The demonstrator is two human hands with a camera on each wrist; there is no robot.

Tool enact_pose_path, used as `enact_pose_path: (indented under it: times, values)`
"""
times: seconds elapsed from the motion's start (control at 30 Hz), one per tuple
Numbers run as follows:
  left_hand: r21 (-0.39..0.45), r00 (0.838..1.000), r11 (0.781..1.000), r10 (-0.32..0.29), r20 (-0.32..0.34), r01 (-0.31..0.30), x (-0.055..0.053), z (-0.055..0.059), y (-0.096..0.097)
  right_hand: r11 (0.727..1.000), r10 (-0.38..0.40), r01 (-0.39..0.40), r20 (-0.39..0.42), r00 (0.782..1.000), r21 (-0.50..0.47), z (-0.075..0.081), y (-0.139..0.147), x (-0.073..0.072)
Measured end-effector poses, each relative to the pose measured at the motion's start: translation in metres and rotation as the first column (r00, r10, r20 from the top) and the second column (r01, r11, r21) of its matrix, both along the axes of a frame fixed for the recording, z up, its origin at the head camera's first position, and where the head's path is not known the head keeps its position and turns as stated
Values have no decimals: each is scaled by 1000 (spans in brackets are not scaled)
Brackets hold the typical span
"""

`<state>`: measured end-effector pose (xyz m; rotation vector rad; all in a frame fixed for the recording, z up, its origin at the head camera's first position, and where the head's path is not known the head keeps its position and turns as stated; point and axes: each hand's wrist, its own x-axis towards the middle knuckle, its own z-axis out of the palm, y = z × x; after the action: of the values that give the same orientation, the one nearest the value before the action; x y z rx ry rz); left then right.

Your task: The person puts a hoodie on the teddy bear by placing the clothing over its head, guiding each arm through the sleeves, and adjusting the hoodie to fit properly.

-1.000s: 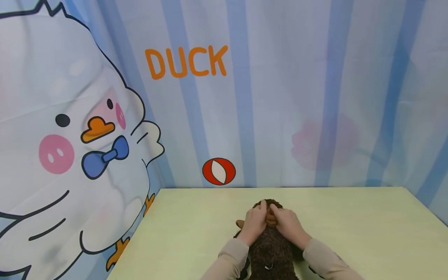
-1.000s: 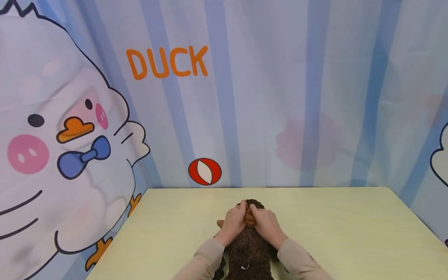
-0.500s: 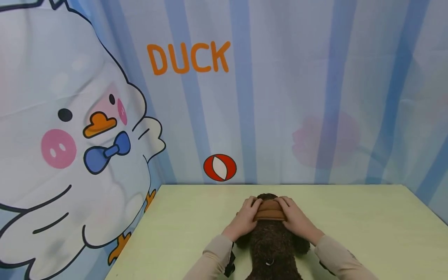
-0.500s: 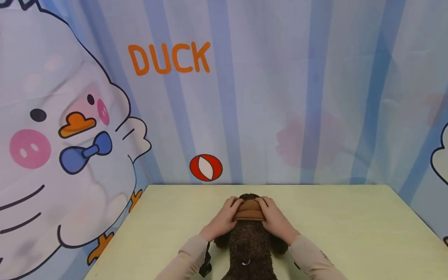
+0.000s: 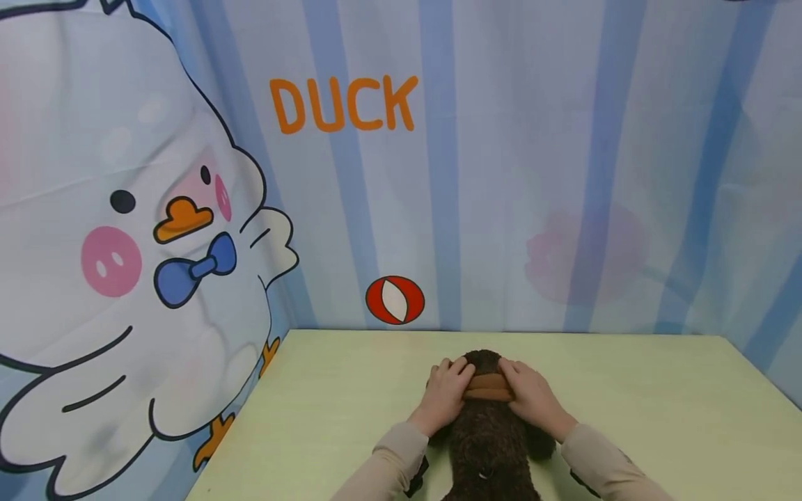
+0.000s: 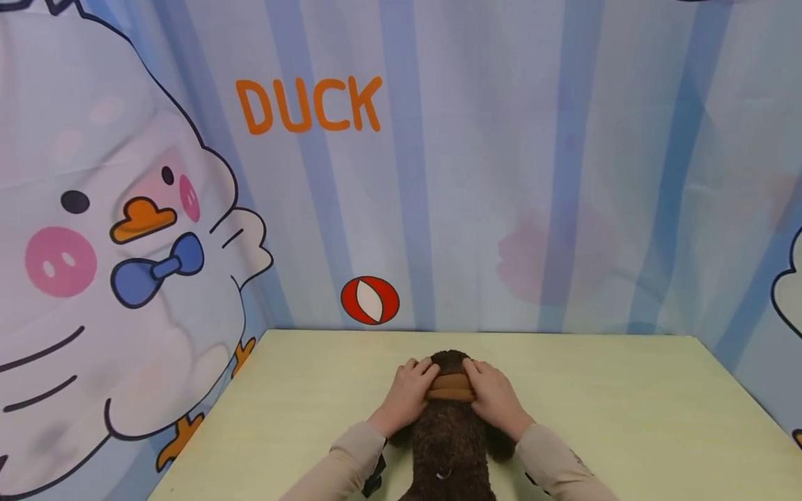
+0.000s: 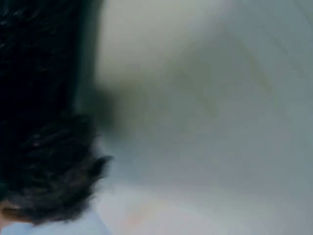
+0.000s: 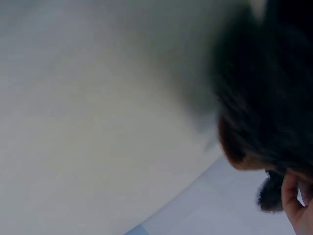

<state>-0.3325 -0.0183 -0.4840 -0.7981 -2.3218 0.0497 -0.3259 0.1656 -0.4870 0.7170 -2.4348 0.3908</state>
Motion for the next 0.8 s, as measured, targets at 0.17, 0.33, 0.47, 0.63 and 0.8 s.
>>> enact_pose_path:
  times: [0.17, 0.33, 0.47, 0.63, 0.8]
  values:
    - [25, 996, 999, -46, -74, 48, -1, -6, 0, 1000, -25, 25, 13, 1000, -16, -1, -1, 3]
    - [115, 984, 978, -177, 24, 173, -1, -2, -9, 998, 28, -29, -20, 999, -52, 3, 11, 4]
    - [26, 981, 982, -188, -50, 189, 0, -3, -15, 990, 135, -122, -267, 954, 64, 2, 23, 3]
    - [-125, 973, 990, -91, -211, 65, 4, -2, -19, 974, 226, -200, -344, 911, 109, 1, 28, 6]
    - [61, 945, 968, -251, 210, 244, 6, 14, -29, 971, 211, -208, 11, 978, -114, 6, 31, 17]
